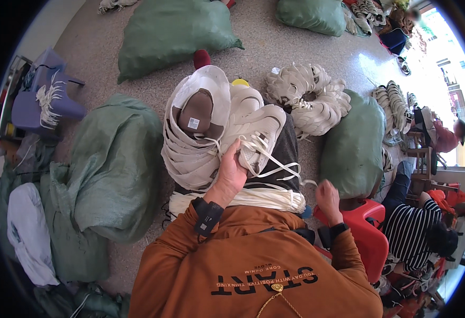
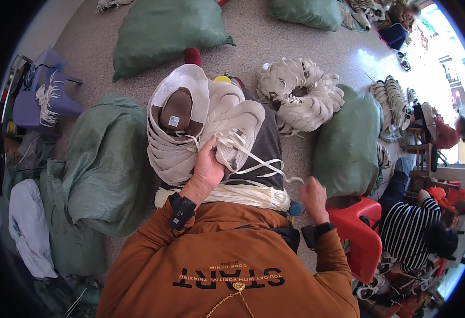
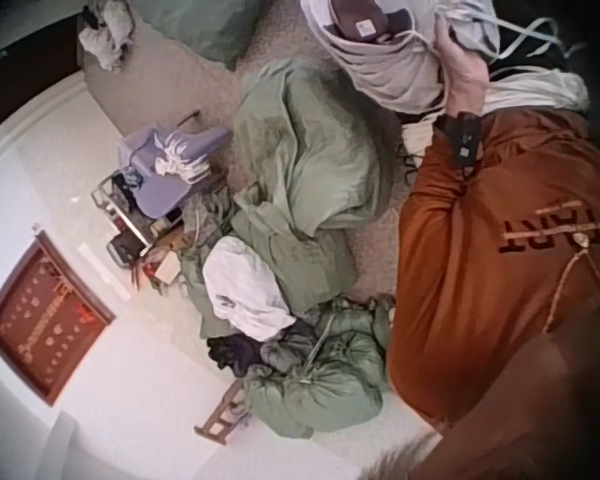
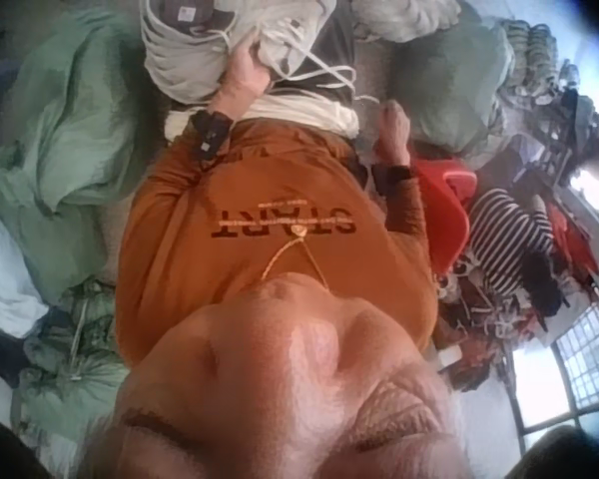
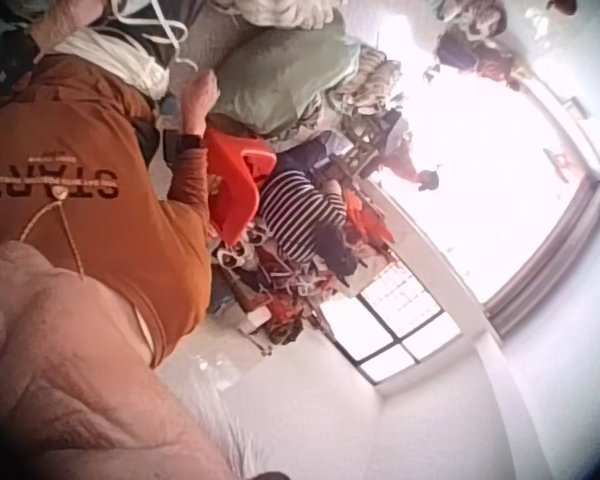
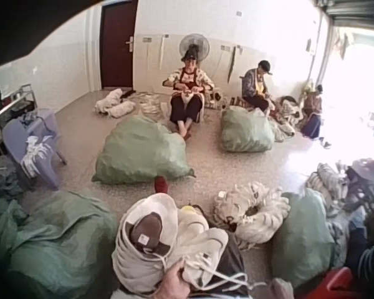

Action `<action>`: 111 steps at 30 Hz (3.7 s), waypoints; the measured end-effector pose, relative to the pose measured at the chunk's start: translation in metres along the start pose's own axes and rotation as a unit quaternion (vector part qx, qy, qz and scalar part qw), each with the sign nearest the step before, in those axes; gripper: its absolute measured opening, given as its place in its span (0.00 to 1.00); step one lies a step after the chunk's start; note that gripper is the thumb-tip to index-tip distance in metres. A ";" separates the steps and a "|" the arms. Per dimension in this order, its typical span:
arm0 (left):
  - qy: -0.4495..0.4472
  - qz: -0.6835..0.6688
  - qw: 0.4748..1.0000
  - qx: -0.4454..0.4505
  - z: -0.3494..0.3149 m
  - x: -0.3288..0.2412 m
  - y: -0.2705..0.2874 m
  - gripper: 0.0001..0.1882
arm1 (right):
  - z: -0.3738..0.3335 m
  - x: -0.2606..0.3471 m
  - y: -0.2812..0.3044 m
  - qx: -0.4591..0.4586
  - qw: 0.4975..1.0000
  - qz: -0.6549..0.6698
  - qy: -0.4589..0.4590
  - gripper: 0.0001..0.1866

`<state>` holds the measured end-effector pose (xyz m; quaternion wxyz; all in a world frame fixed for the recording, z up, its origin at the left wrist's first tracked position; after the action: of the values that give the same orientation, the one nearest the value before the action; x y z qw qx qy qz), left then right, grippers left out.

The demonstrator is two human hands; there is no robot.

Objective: The person threads a white shoelace through the eyelets of a white sneaker held in their lap. They pull the lace ends to tighten the lacing and adjust the fit across the shoe's tongue. The task is performed by hand without tools.

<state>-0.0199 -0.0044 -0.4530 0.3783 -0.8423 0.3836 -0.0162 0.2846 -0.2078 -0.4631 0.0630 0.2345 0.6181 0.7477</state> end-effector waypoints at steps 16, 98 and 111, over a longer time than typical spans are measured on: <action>-0.035 0.069 0.994 0.077 -0.011 -0.001 0.009 0.22 | 0.137 0.236 -0.013 0.067 0.909 0.291 0.290 0.05; -0.090 0.171 0.981 0.002 -0.001 0.007 0.010 0.14 | 0.079 0.180 0.017 0.252 0.870 0.416 -0.082 0.09; -0.095 0.241 0.966 0.017 0.002 0.004 0.009 0.17 | 0.126 0.166 0.086 0.193 0.842 0.502 -0.048 0.06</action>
<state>-0.0222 -0.0093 -0.4607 0.4200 -0.7162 0.5370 0.1491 0.2095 -0.0510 -0.3199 -0.3382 0.5555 0.5438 0.5304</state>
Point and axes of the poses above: each hand's wrist, its own z-axis towards the middle knuckle, its own y-axis out of the back of the hand, x = y × z, the point moved 2 cm from there along z, towards the middle knuckle, and after that the axes turned 13 degrees about -x, right-handed, at the moved point
